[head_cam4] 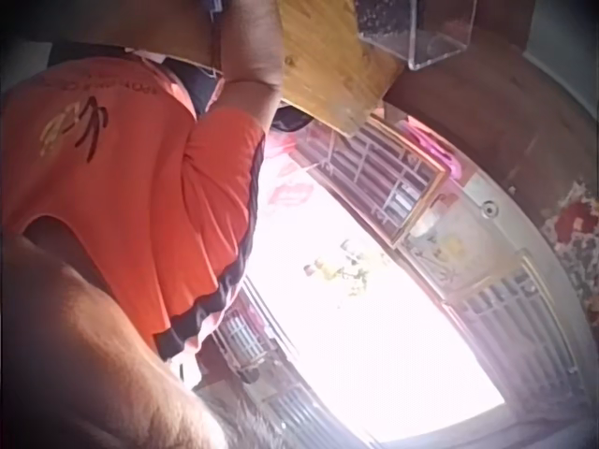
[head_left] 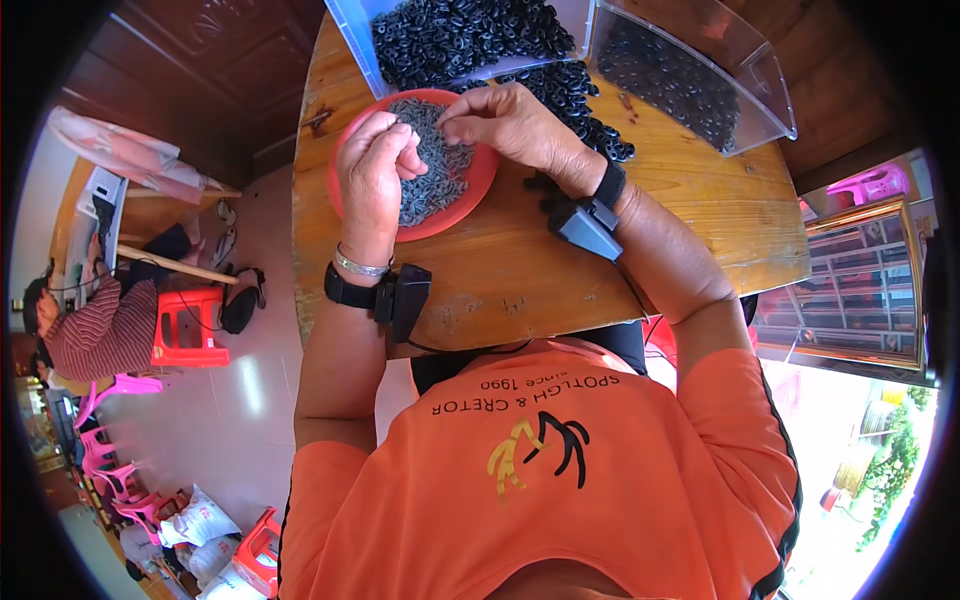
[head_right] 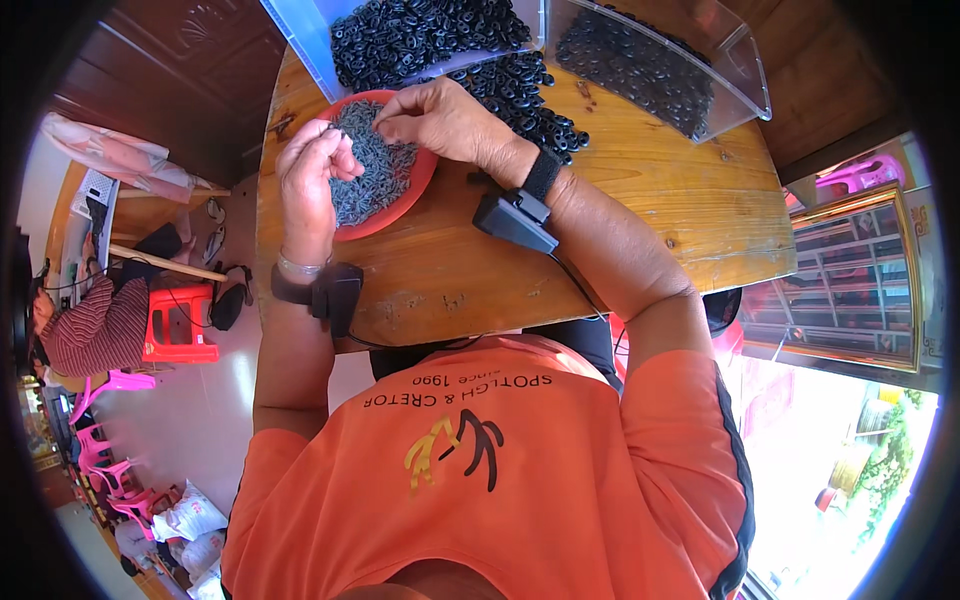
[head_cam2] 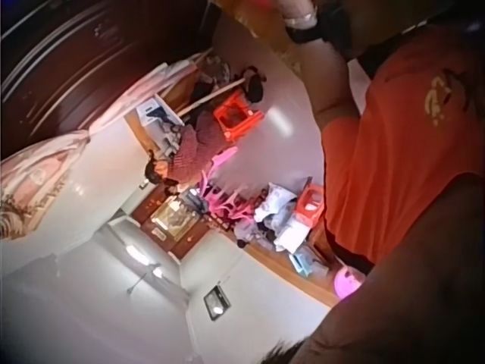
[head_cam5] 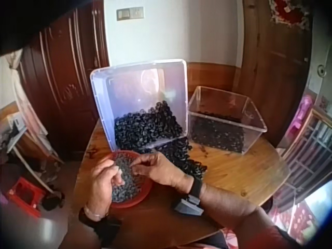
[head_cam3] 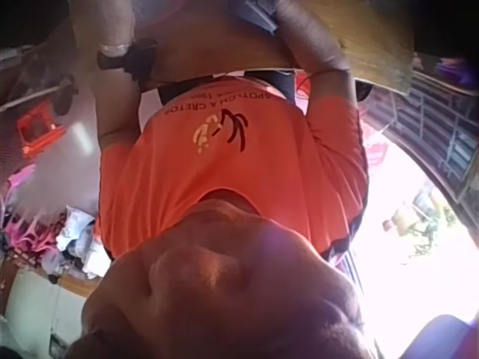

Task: The person assembles small parts by repeatedly picking up plastic clips and inserting small metal pins into them by hand.

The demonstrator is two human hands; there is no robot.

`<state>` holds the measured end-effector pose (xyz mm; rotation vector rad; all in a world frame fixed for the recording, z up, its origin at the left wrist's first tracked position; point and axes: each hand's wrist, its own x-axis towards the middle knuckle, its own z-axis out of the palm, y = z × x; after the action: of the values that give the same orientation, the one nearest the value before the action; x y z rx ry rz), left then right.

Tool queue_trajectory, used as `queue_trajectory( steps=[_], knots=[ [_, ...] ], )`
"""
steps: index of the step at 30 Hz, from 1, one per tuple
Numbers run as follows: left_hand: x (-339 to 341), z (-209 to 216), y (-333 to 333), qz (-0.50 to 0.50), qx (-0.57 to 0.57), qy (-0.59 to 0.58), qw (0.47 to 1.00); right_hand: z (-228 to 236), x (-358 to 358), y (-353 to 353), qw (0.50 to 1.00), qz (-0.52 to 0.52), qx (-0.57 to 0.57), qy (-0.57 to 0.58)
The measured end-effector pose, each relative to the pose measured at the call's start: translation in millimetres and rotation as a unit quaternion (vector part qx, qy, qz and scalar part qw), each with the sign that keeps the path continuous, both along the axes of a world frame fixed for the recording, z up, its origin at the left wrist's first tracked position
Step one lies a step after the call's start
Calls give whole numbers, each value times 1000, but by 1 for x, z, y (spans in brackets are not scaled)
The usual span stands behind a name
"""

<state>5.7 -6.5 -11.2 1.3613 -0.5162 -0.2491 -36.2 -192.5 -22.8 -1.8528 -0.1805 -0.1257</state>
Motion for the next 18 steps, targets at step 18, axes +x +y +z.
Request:
queue_trajectory(
  steps=[18],
  knots=[
    [-11, -7, -7, 34, 95, -170, 980, 12, -6, 1, 979, 43, 196, -30]
  ],
)
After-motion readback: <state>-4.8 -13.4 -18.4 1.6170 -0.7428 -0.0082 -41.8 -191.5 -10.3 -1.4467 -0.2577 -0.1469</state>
